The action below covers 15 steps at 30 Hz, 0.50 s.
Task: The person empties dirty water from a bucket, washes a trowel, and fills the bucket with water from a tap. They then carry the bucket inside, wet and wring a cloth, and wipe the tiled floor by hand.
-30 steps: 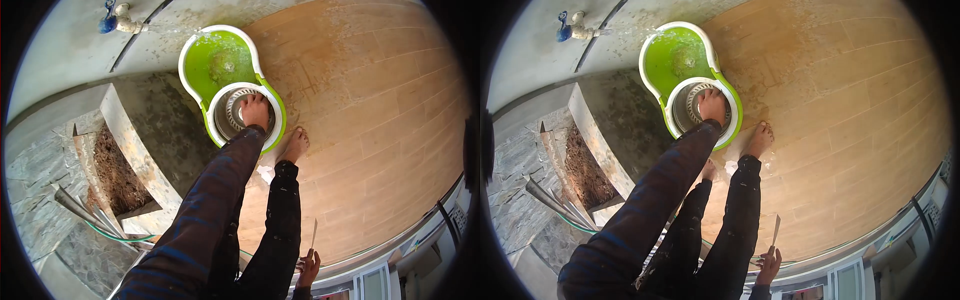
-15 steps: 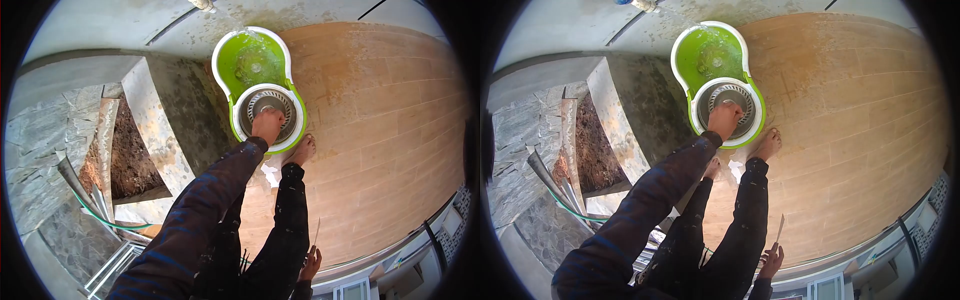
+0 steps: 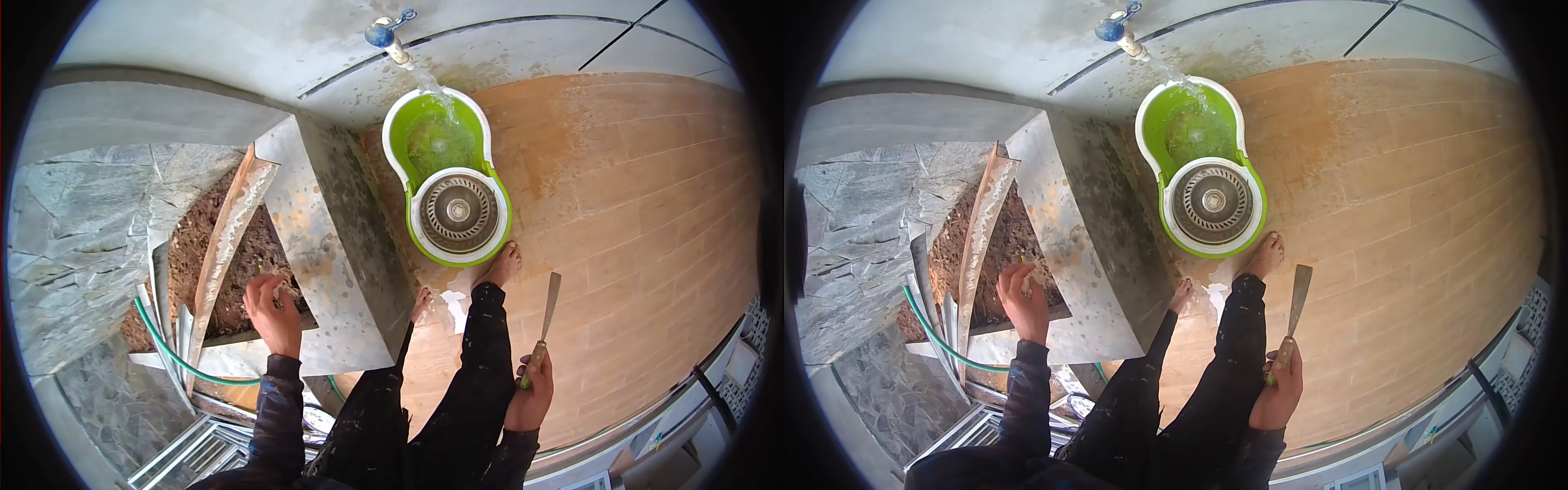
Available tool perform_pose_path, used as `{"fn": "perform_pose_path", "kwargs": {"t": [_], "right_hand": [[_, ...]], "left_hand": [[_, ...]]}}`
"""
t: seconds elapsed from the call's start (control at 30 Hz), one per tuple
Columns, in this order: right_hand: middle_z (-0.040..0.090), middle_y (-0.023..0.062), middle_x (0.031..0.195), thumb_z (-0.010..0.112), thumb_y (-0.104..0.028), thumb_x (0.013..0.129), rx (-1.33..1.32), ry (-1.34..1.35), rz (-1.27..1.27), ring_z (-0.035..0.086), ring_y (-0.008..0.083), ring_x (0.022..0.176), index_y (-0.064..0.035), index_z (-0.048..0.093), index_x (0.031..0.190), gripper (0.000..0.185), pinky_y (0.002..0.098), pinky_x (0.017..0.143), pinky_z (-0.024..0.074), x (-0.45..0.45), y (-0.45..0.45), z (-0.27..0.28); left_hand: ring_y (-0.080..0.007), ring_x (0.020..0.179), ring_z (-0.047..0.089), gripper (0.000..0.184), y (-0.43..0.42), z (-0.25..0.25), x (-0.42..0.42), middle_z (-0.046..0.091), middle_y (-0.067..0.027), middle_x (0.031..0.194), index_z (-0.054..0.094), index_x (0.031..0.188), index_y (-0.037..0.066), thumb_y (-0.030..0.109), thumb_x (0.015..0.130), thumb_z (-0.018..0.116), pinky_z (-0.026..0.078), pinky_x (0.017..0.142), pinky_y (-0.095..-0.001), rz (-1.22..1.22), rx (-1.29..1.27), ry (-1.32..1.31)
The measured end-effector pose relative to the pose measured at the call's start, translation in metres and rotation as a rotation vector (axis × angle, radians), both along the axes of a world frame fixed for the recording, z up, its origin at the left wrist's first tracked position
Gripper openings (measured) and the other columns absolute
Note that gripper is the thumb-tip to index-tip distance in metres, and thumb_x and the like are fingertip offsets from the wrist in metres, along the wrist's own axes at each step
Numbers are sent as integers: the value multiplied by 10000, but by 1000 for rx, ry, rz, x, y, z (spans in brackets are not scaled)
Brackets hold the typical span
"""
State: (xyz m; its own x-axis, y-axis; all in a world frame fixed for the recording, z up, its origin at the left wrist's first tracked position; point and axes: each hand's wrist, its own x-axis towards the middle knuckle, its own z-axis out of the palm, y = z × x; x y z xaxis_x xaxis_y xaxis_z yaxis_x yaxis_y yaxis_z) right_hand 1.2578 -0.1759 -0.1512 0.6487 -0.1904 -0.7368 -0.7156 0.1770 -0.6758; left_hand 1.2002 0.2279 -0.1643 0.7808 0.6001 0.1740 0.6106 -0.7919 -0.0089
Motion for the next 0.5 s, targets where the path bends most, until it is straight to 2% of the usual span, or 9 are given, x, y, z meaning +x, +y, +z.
{"fn": "perform_pose_path", "kwargs": {"t": [0.07,0.1,0.13,0.2,0.3,0.37,0.43,0.5], "right_hand": [[544,40,1007,553,-161,924,266,54,-260,493,119,867,-51,432,1419,522,272,759,402,12,8,8],[546,25,998,540,-189,937,434,58,-391,502,129,841,-68,455,1392,479,276,737,408,20,14,10],[546,25,998,540,-189,937,433,63,-397,502,129,841,-68,455,1392,479,276,737,408,29,21,7],[556,17,1009,532,-214,947,685,68,-463,510,136,823,-77,468,1374,453,283,722,420,49,34,-4],[569,29,1005,535,-228,947,780,96,-471,535,147,841,-77,470,1367,452,290,731,431,71,66,-42],[578,37,989,540,-233,945,826,170,-470,549,154,844,-72,473,1361,451,295,736,437,77,86,-61],[595,41,940,550,-228,937,797,212,-427,561,155,806,-73,481,1356,452,297,733,452,84,104,-78],[590,31,931,540,-226,946,717,279,-322,544,134,801,-72,509,1321,406,290,748,449,83,109,-101]], "left_hand": [[-305,922,636,251,-5,-7,22,654,-127,990,664,1034,41,-45,806,605,502,820,-394,-28,-421,-136],[-307,943,629,283,-10,-17,38,639,-135,1021,632,1076,38,-11,797,633,501,832,-397,-36,-575,-182],[-310,965,621,337,-18,-38,63,624,-143,1051,600,1118,35,24,787,662,499,845,-399,-44,-657,-211],[-315,1008,605,474,-32,-98,124,595,-160,1112,536,1202,29,92,769,719,496,870,-404,-31,-788,-256],[-323,1073,581,712,-31,-206,219,551,-184,1203,440,1327,21,194,740,805,492,907,-411,115,-686,-249],[-371,1115,574,758,-22,-260,264,543,-200,1230,430,1305,32,234,699,840,488,935,-452,225,-552,-178],[-384,1130,575,751,-17,-287,297,544,-201,1239,439,1274,46,251,682,854,492,933,-470,259,-516,-114],[-372,1082,622,669,-16,-284,318,592,-187,1193,468,1178,73,270,679,867,519,886,-483,443,-481,91]]}}
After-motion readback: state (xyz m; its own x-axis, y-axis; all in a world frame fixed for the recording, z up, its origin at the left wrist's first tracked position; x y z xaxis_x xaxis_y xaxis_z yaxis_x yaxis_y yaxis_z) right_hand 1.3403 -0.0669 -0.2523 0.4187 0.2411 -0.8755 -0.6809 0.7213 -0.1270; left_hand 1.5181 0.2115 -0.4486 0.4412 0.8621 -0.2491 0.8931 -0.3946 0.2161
